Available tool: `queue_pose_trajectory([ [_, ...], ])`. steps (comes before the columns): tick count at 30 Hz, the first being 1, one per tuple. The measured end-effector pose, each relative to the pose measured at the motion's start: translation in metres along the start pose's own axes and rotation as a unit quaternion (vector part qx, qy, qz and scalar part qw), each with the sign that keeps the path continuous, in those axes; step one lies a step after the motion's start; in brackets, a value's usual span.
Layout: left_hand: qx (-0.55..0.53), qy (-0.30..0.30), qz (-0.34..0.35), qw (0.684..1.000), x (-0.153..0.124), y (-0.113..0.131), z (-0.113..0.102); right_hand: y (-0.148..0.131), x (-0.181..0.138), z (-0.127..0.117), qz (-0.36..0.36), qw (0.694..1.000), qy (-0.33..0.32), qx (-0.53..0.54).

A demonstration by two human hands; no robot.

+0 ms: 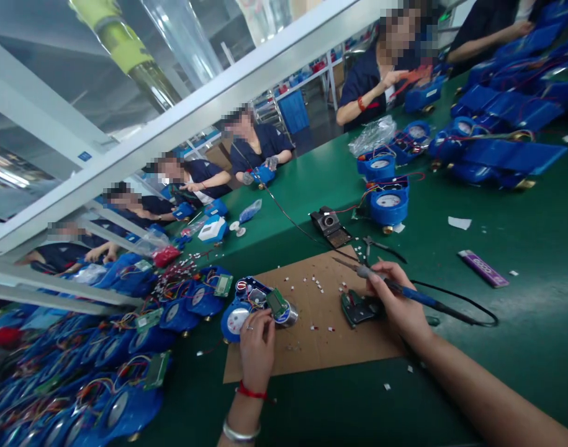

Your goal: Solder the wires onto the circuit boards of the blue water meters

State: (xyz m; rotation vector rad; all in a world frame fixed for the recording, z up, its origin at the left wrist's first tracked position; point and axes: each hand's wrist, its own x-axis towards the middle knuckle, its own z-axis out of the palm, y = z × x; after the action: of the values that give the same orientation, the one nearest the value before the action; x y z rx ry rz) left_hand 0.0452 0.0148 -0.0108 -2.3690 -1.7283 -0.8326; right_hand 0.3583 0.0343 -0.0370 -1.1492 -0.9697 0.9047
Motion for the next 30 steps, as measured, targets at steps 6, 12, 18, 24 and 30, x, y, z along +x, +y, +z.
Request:
queue_pose_trajectory([
  [6,-0.010,0.000,0.003,1.000,-0.002,-0.003,0.002,-0.001,0.005,-0.004,0.013,0.999,-0.015,0.030],
  [12,-0.030,0.021,-0.022,0.999,-0.007,-0.003,0.005,0.000,0.000,-0.003,0.000,0.999,-0.038,0.010],
  [18,-0.031,0.023,-0.030,0.999,-0.011,-0.006,0.008,-0.005,-0.014,0.024,0.004,0.999,-0.048,0.013],
  [24,-0.033,0.012,-0.026,0.999,-0.014,-0.009,0.009,-0.010,-0.029,0.066,0.022,0.990,-0.138,-0.025],
  [30,-0.039,0.009,-0.028,0.999,-0.015,-0.013,0.012,0.000,-0.035,0.086,0.008,0.982,-0.174,-0.073],
])
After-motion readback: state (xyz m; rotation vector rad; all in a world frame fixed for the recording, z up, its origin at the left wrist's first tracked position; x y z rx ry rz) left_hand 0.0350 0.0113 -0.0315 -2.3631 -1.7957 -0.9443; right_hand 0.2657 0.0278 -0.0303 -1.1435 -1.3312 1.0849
